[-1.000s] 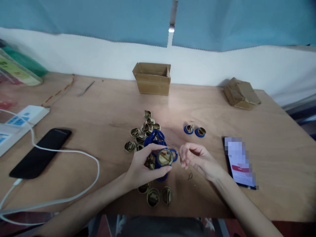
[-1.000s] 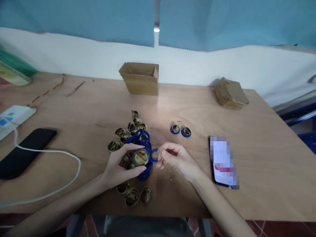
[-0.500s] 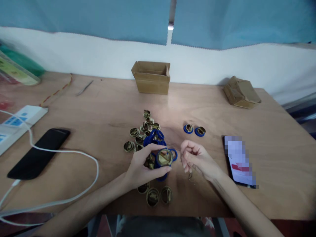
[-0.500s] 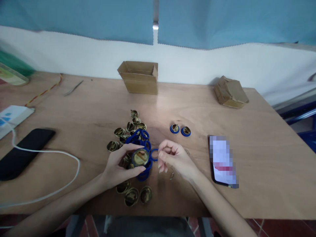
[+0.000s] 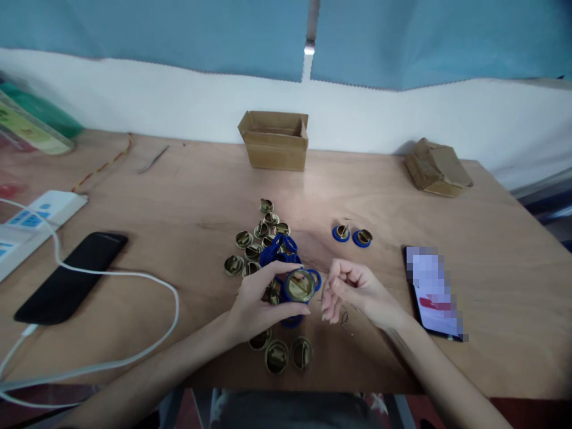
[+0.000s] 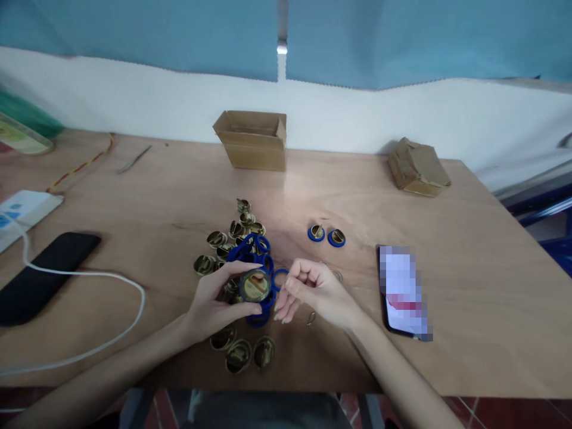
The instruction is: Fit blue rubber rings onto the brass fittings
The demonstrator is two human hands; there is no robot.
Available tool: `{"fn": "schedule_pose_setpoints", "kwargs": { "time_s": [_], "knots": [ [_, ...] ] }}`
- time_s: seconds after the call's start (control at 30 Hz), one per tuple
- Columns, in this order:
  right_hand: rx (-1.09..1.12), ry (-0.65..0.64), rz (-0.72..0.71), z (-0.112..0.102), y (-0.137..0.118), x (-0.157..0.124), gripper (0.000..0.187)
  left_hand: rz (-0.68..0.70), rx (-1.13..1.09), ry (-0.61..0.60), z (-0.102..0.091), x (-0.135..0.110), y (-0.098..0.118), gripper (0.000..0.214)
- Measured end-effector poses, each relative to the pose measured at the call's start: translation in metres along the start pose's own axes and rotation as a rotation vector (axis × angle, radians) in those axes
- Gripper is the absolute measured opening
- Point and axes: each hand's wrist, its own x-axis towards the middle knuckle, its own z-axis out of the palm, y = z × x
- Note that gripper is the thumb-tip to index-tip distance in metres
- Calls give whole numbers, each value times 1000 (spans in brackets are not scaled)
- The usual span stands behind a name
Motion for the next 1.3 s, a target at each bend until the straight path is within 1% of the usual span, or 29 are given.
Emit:
{"fn": "schedule_pose_setpoints", "kwargs": {
  "time_s": [0.13,0.23,0.5,0.57,0.7,0.8,0.93,1.03,1.17,1.3],
  "knots": [
    [-16,-69,44,-1,-4,-2,26,9,4,0,0,0,0,49],
    [-48,-91,51,-3,-7,-3,22,12,12,-10,-1,0,0,49],
    [-24,-57,-90,-7,-3,-2,12,49,37,-6,-1,0,1,50],
    [-12,-63,-105,-7,-2,-1,14,57,61,6,-1,0,1,50],
    [21,-84,-135,-6,-1,-1,30,81,115,39,0,-1,1,49],
    [63,-89,-151,-4,1,0,28,124,93,67,3,-2,-1,46],
    [96,-117,-154,1,6,2,26,223,34,106,9,-5,-6,45],
    [113,-127,-155,5,11,4,26,237,26,93,11,-7,-10,45],
    [145,-123,-143,9,16,6,22,233,30,42,9,-8,-11,47],
    [131,-110,-113,9,17,6,22,301,60,16,6,-7,-10,49]
  ]
}}
